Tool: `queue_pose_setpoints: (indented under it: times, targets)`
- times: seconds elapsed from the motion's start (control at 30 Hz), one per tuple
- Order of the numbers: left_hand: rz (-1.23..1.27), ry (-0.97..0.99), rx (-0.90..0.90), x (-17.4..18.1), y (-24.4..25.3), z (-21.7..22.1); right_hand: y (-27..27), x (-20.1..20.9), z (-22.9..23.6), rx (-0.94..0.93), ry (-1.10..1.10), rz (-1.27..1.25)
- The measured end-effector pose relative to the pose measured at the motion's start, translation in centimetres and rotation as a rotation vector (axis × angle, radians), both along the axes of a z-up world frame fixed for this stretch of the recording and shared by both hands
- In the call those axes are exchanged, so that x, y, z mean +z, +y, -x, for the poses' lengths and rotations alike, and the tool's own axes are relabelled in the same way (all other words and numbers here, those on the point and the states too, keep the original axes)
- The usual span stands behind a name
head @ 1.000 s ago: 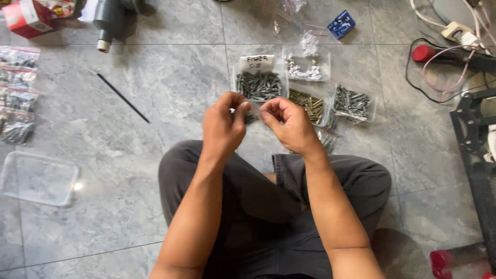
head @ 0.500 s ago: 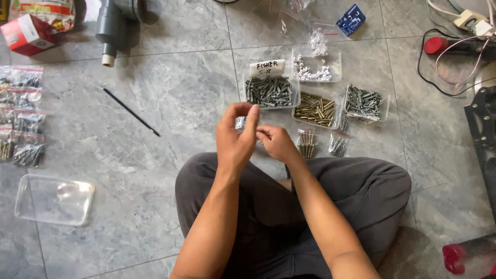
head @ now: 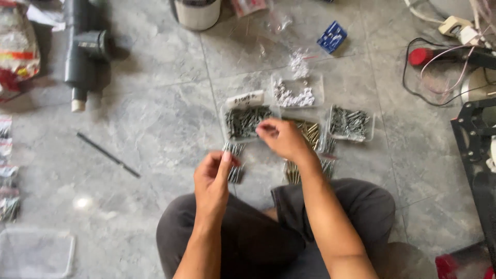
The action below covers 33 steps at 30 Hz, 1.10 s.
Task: The person sits on the floor and sorts screws and plastic wall anchors from clear plastic bags into labeled transparent containers. They open bags, pour the contents into the containers, and occasionally pick up individual pieces to place them correctly.
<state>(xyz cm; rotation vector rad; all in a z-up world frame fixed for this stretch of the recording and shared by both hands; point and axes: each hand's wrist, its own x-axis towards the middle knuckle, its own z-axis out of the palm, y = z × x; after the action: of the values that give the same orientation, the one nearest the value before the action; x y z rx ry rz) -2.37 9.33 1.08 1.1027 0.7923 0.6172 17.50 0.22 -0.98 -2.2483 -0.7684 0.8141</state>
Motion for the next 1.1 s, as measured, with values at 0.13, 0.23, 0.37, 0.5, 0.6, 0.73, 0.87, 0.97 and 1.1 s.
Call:
queue_pose_setpoints:
  times: [0.13, 0.23, 0.37, 0.5, 0.6, 0.73, 0.87, 0.97, 1.1]
  targets:
    - [0.153, -0.086, -0.083, -1.7, -0.4, -1.2, 4.0, -2.8, -7.2, -0.077, -0.227, -0.174]
    - [0.233, -0.038, -0.088, -2.8, -0.6, -2.4, 7.5, -8.4, -13.0, -0.142, -0.251, -0.372]
    - [0.246, 0.065, -0.111, -4.0, -0.6, -4.0, 12.6, -16.3, -18.8, -0.080, -0.499, -0.188]
    - [0.295, 0.197, -0.114, -4.9, -0.7, -5.3, 14.7, -20.2, -21.0, -0.053, -0.582, 0.103]
    - [0.251, 0.247, -0.133, -4.1, -0.9, -6.4, 14.7, -16.4, -20.0, -0.034, -0.370, 0.249]
    - [0.192, 0.242, -0.187, -4.3, -1.3, -6.9, 8.7, -10.2, -15.4, -0.142, -0.469, -0.286]
    - [0.021, 0.281, -0.351, -4.9, -3.3, -6.8, -2.5, -0.2, -5.3, -0.071, -0.111, -0.575]
    - [-0.091, 0.213, -0.562, -3.7, -6.6, -6.5, -10.7, 3.7, 2.5, -0.080, 0.020, -0.640]
    - [-0.305, 0.111, -0.869, 0.3, -11.8, -3.5, -19.6, 5.4, 10.5, -0.266, -0.083, -0.594]
